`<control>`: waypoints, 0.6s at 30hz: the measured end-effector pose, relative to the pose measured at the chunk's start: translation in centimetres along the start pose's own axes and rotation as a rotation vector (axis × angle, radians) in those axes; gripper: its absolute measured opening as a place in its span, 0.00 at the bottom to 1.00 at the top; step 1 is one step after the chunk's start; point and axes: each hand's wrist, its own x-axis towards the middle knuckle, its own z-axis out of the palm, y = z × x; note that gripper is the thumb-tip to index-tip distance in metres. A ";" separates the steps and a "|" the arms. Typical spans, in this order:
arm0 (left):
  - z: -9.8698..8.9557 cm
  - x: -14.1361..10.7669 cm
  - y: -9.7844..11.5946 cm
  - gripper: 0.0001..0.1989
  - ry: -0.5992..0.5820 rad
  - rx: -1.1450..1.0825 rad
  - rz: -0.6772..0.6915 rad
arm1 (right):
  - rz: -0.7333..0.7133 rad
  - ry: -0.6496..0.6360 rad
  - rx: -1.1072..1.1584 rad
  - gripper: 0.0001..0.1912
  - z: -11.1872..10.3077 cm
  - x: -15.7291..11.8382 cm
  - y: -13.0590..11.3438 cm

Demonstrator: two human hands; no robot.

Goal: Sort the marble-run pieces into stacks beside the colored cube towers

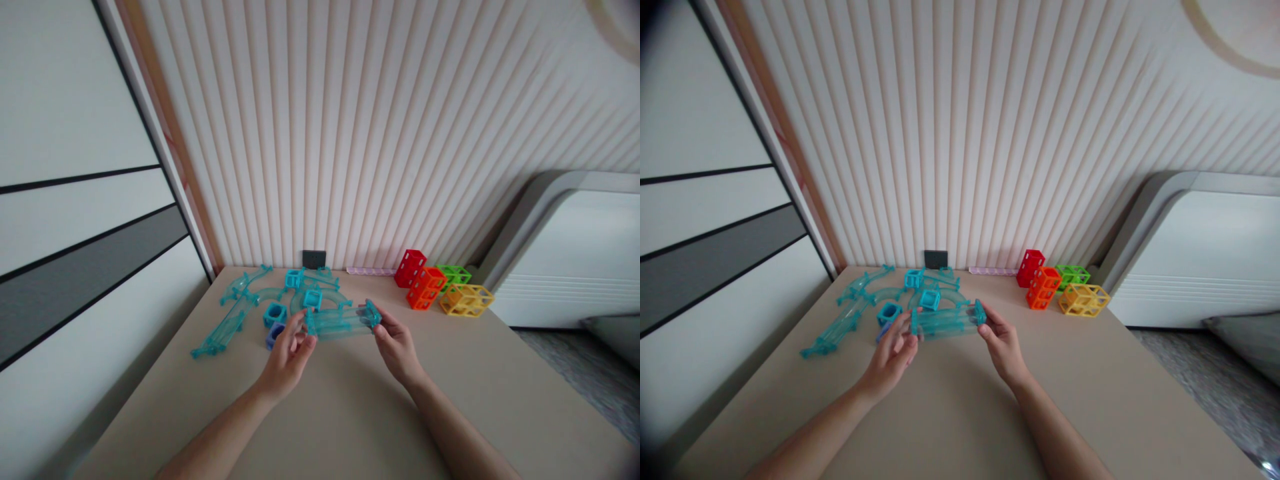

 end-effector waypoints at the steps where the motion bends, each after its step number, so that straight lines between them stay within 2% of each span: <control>1: 0.0 0.0 0.0 0.28 0.006 0.005 -0.001 | -0.003 -0.001 0.001 0.30 0.0 0.0 0.0; 6: -0.1 0.1 -0.1 0.28 0.063 0.030 0.023 | -0.007 -0.034 0.027 0.29 0.0 0.0 0.0; 18: 0.0 0.0 -0.3 0.26 0.089 -0.035 0.039 | 0.041 -0.096 0.037 0.31 0.6 -0.2 -1.0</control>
